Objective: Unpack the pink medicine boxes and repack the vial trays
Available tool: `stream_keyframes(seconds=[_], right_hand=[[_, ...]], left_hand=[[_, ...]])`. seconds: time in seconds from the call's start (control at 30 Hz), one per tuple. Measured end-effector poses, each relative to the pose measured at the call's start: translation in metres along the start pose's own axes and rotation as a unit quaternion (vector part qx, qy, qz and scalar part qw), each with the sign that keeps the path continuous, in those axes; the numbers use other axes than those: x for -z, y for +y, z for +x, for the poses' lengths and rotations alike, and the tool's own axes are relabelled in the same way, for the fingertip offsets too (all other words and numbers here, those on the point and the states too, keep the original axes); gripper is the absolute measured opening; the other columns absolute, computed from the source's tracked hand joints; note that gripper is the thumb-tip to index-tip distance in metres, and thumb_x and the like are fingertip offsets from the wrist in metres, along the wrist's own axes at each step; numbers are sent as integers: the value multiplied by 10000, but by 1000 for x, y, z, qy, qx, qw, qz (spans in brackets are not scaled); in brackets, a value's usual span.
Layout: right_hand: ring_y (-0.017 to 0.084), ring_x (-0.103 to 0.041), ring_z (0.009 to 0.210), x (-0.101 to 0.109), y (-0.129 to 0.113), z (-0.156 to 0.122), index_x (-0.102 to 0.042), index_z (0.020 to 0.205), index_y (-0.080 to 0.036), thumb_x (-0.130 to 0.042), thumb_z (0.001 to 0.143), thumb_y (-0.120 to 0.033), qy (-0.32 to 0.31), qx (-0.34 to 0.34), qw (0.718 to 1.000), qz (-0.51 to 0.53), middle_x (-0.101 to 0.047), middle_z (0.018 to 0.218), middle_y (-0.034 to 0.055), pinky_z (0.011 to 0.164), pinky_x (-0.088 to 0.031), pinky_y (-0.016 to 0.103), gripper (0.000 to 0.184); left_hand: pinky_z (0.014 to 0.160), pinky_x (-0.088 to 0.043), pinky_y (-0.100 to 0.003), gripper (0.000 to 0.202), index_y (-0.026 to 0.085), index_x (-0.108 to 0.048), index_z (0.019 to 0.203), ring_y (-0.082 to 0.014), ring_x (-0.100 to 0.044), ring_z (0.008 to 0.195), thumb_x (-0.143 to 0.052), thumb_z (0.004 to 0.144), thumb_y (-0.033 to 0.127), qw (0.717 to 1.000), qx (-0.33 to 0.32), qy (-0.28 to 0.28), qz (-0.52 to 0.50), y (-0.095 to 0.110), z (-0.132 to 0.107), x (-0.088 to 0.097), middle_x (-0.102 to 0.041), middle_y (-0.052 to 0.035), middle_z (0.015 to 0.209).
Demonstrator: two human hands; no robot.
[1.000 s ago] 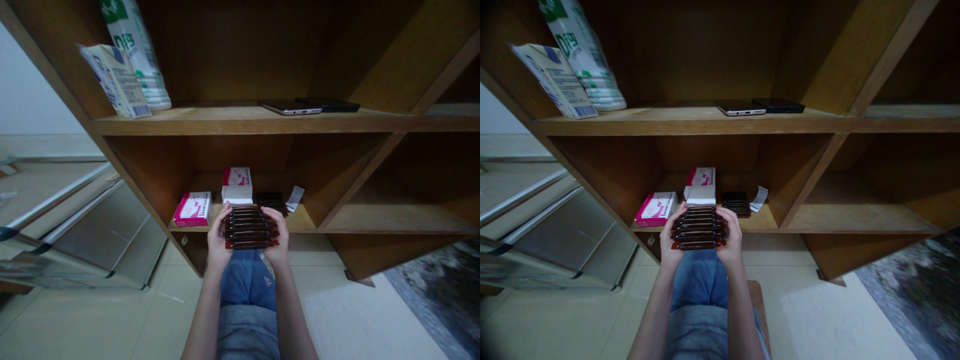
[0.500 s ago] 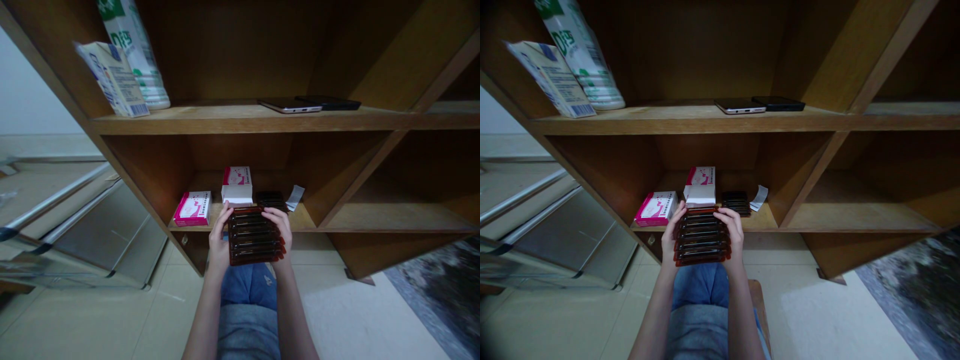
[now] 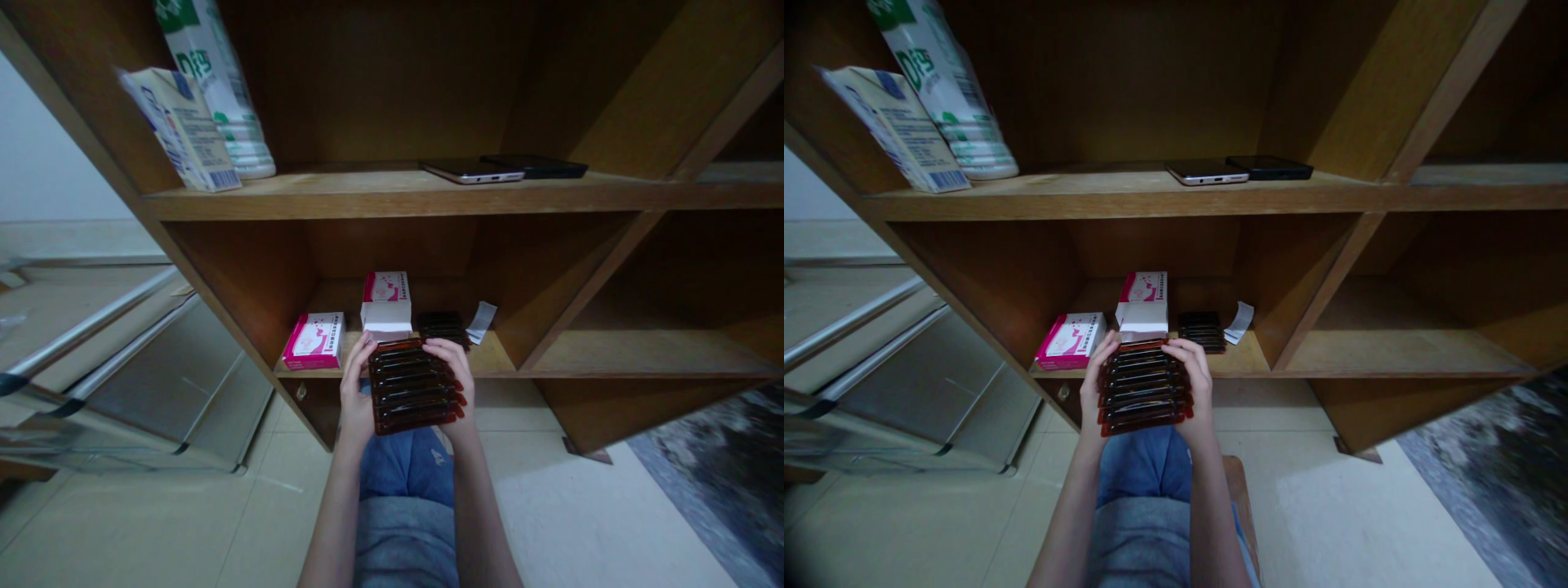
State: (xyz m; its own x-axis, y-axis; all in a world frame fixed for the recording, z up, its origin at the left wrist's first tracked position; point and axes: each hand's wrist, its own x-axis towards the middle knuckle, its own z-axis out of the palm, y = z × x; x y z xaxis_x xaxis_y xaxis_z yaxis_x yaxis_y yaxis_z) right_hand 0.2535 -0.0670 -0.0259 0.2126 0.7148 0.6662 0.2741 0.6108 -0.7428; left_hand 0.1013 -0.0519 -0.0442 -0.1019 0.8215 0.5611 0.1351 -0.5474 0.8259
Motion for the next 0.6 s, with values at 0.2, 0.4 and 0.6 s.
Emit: stream_keyframes(seconds=[0.2, 0.4, 0.6], right_hand=[[200, -576, 1024, 0, 4, 3, -630, 1044, -239, -555, 778, -210, -2, -42, 996, 75, -621, 1049, 54, 911, -462, 356, 277], [197, -619, 918, 1, 9, -2, -581, 1091, -226, -686, 660, -229, -23, -120, 980, 156, -635, 1096, 67, 765, -515, 297, 444], [61, -449, 446, -1, 13, -5, -573, 1011, -189, -761, 604, -315, -6, -249, 955, 160, -645, 781, -6, 388, -333, 193, 466]], left_hand=[[1014, -394, -422, 381, 257, -564, 1168, -241, -428, 1273, -592, 788, 231, 999, -37, 4, 22, -3, 0, -1, -460, -90, 1359], [971, -426, -395, 394, 202, -572, 1011, -274, -477, 1224, -713, 644, 217, 999, 15, -14, -36, -4, -2, -2, -480, -116, 1339], [790, -490, -278, 438, 177, -542, 999, -190, -633, 885, -748, 619, 252, 979, 169, -6, -112, 5, -4, -2, -655, -41, 962]])
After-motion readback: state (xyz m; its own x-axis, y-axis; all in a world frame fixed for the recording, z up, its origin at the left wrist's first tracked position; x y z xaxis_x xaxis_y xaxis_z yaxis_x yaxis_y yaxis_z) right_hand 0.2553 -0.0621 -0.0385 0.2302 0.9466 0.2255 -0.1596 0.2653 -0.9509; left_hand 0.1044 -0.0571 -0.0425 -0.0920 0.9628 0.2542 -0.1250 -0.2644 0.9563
